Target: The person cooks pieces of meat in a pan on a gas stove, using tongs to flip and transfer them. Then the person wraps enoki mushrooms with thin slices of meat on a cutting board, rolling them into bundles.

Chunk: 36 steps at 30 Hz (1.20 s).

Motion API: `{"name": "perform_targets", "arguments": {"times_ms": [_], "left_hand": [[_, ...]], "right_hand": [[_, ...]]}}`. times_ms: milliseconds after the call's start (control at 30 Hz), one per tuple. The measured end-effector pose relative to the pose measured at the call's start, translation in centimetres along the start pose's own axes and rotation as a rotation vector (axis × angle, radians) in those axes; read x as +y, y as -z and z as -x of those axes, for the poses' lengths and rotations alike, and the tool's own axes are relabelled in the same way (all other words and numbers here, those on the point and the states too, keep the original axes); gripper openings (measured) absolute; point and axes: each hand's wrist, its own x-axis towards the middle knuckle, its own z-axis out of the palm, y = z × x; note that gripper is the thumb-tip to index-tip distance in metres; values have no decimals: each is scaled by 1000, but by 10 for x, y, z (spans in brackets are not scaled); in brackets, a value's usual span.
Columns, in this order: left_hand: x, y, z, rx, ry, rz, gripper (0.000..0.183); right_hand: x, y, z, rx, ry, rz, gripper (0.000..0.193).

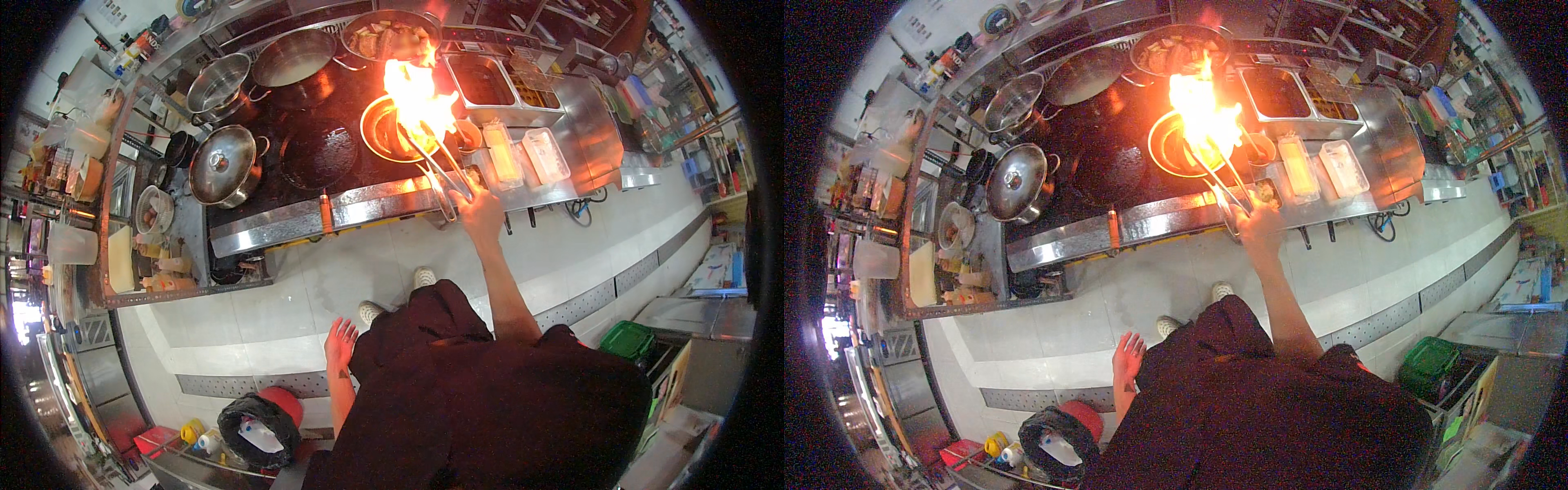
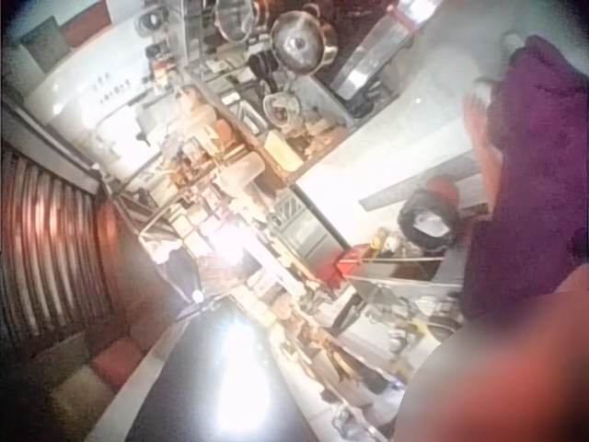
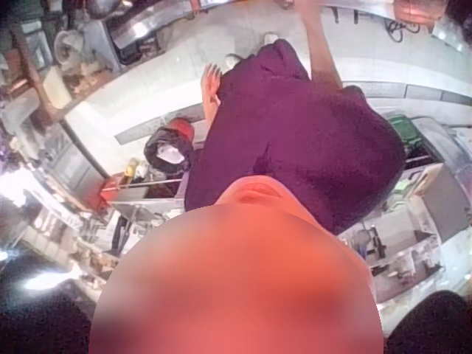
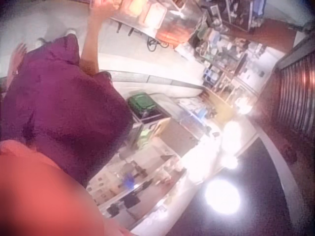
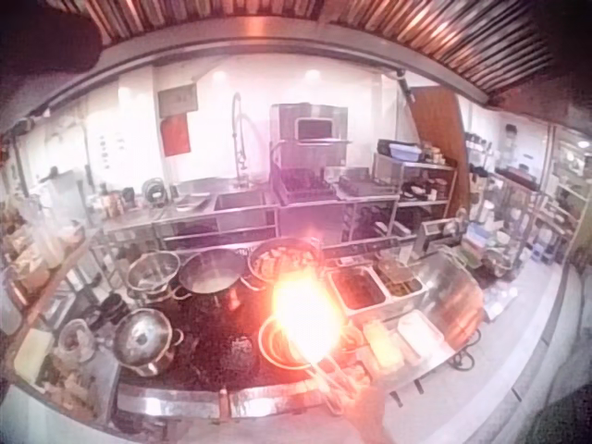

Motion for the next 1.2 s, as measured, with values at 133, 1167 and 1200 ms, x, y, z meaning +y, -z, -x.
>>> {"name": "perform_targets", "arguments": {"times_ms": [133, 1167, 1200], "left_hand": [[-11, 35, -3, 122, -107, -108, 56], [-36, 75, -70, 183, -286, -993, 45], [-48, 99, -79, 182, -316, -1126, 45]], "right_hand": [[29, 22, 16, 92, -12, -124, 53], [24, -81, -58, -229, 222, 110, 65], [49, -97, -69, -144, 294, 59, 63]]}}
